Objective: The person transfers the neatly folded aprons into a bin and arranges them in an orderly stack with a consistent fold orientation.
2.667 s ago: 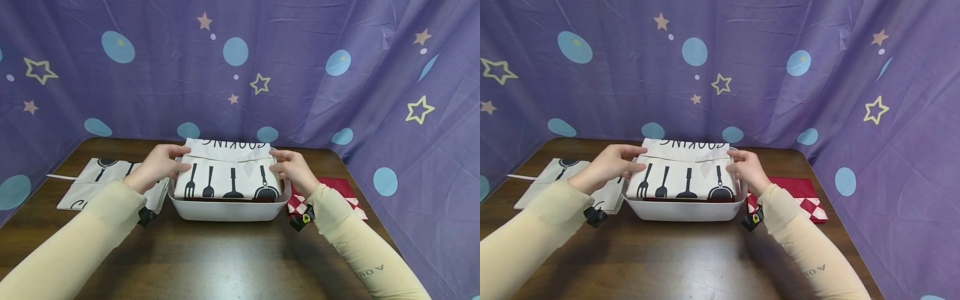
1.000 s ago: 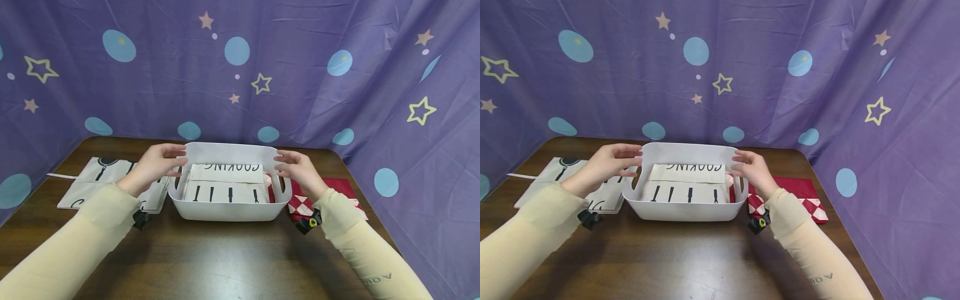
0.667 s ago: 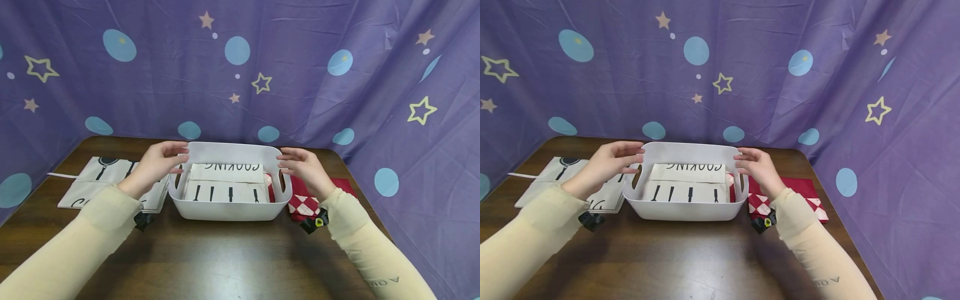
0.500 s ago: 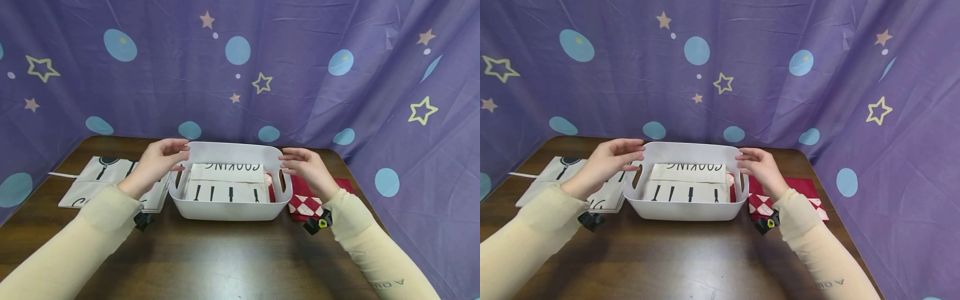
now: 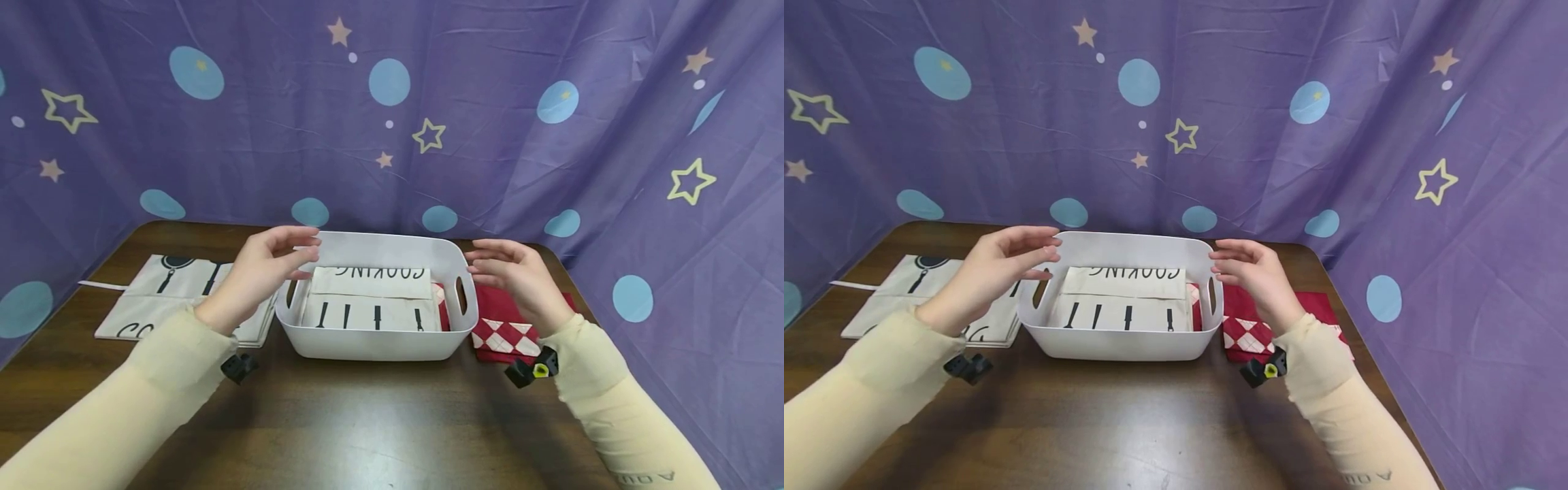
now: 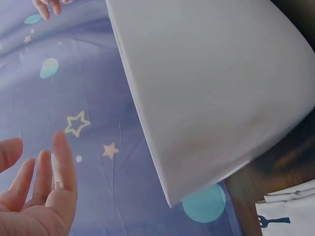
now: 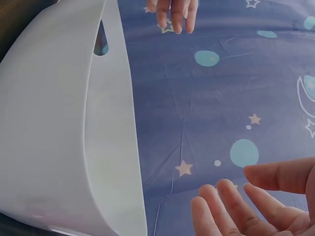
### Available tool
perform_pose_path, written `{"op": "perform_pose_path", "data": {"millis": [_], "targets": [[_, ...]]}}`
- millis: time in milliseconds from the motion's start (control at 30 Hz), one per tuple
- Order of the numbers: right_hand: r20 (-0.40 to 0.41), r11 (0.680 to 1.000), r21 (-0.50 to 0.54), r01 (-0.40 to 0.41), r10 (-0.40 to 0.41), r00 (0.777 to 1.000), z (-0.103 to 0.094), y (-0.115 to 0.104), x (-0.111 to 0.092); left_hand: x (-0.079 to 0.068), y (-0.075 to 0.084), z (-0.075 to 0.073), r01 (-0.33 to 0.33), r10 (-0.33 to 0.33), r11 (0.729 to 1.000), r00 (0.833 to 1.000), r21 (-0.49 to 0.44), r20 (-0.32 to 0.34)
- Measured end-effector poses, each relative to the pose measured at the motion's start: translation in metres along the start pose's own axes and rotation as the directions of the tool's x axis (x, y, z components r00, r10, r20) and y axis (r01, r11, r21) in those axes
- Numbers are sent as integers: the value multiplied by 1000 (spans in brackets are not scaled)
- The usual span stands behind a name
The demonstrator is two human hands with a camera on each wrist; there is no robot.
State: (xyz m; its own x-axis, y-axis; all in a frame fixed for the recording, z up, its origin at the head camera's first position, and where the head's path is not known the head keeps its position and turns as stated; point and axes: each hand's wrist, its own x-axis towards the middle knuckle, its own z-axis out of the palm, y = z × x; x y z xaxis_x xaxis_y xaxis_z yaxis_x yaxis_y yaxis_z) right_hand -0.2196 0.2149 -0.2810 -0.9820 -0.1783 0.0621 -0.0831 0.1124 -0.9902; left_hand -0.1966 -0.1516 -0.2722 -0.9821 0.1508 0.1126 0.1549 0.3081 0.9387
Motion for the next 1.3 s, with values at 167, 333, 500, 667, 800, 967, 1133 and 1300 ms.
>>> {"op": "perform_pose_path", "data": {"millis": [167,333,500,667,800,967,1133,1300], "targets": [[-10,1000,19,9,-9,1000,-1,-2,-7,-4,4,6,5,-5,1000,1000,-3,2],[2,999,32,41,-41,999,-1,-3,-13,-8,6,10,-16,16,1000,1000,-15,10],[16,995,49,89,-90,996,1,-4,-21,-15,11,17,-37,38,999,999,-38,24],[17,991,75,114,-115,993,1,-6,-29,-22,18,26,-75,78,996,996,-57,51],[7,988,91,125,-126,992,2,-9,-36,-27,23,33,-104,107,993,992,-56,70],[-2,975,161,154,-155,988,3,-12,-47,-32,26,43,-103,110,992,989,-73,97],[-10,968,187,166,-167,986,3,-12,-56,-38,29,52,-106,115,992,985,-72,131],[-26,967,200,160,-158,987,2,-8,-63,-43,29,59,-145,158,985,975,-92,154]]}}
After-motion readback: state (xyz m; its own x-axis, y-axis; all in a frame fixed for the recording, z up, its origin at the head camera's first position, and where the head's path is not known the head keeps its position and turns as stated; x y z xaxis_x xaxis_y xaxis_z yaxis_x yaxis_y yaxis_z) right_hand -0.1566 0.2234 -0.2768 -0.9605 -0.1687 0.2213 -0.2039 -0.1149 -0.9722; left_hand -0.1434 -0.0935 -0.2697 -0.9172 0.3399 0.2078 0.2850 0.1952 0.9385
